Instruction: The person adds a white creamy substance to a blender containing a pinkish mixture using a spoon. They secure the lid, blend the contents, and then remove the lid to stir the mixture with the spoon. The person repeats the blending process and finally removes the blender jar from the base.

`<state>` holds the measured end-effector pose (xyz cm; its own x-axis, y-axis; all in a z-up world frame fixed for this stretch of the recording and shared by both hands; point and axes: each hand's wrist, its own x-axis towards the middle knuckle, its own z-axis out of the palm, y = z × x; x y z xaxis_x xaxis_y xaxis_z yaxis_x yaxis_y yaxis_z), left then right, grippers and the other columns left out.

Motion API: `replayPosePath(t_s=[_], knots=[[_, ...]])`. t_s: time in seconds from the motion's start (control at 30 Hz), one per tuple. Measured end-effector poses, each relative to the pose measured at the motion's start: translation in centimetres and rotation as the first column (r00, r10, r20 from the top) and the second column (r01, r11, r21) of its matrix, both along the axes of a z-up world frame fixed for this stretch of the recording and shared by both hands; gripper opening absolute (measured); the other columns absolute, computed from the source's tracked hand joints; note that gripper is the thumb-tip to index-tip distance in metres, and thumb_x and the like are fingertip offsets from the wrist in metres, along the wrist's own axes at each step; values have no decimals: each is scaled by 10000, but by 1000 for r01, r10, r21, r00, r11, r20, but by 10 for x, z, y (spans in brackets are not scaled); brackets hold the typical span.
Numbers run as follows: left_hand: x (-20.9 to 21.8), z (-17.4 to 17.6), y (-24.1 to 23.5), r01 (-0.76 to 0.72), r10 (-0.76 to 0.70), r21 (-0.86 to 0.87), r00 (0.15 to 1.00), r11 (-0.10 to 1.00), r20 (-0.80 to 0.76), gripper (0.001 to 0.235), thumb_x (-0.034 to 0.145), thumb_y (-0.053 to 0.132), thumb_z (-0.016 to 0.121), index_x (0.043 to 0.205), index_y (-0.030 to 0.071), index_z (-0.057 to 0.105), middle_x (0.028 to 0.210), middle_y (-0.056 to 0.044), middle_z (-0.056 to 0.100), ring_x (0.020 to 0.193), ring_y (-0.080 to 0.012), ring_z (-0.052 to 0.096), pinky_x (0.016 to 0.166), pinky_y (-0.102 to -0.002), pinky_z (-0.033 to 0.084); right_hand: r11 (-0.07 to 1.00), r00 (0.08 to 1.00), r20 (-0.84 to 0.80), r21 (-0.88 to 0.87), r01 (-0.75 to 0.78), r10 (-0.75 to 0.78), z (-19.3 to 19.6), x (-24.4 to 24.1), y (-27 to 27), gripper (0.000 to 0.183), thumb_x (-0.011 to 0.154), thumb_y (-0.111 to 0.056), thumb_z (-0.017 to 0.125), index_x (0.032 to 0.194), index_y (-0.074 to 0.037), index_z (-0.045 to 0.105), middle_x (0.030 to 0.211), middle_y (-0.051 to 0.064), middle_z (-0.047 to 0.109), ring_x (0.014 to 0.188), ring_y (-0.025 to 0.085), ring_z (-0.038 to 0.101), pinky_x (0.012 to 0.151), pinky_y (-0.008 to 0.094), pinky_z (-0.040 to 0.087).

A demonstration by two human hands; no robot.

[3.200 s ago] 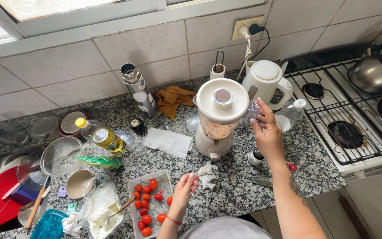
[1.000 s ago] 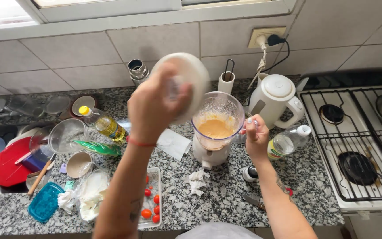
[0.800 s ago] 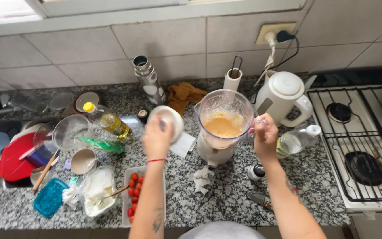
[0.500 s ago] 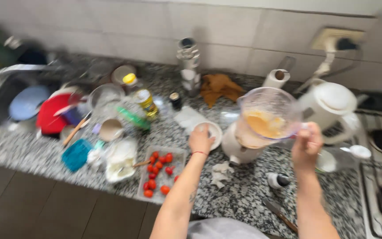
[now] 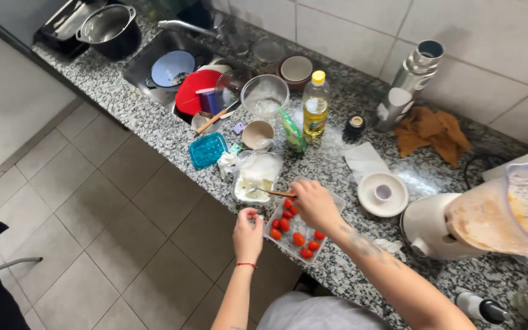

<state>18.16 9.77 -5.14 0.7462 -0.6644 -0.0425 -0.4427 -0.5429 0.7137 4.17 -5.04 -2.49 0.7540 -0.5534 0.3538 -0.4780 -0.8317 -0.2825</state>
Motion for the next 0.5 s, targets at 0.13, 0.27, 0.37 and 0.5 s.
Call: replayPosePath(t_s=[0.13, 0.27, 0.37, 0.5], knots=[[20, -8, 13, -121, 77, -34, 799, 992, -597, 448, 792, 174, 598, 1225, 141, 487, 1103, -26, 676, 806, -121, 653, 592, -216, 447, 972, 962, -272, -218, -91, 29, -81, 44, -13, 303, 723, -201, 667, 990, -145, 534, 805, 25, 604, 802, 218, 592, 684, 336, 476], [21, 2, -5, -160, -26, -142, 573, 977, -819, 633, 806, 195, 567, 1386, 55, 354, 1291, -76, 595, 907, -120, 651, 606, -183, 406, 941, 972, -232, -323, -103, 27, -76, 46, -13, 168, 734, -167, 570, 899, -151, 543, 752, 19, 601, 756, 209, 585, 638, 310, 452], [24, -4, -13, -234, 4, -117, 460, 965, -888, 687, 802, 169, 614, 1402, 37, 305, 1252, -92, 612, 923, -150, 661, 593, -175, 437, 960, 984, -176, -279, -39, -12, -57, 21, 5, 87, 762, -197, 508, 844, -168, 509, 691, 4, 581, 684, 197, 591, 566, 307, 470], [23, 8, -10, -273, -2, -117, 389, 955, -921, 667, 809, 143, 606, 1395, 37, 305, 1225, -100, 625, 934, -167, 655, 603, -188, 437, 948, 984, -162, -319, 18, -73, -72, 2, 21, 110, 793, -231, 495, 888, -176, 491, 645, 2, 542, 626, 197, 581, 499, 307, 482]])
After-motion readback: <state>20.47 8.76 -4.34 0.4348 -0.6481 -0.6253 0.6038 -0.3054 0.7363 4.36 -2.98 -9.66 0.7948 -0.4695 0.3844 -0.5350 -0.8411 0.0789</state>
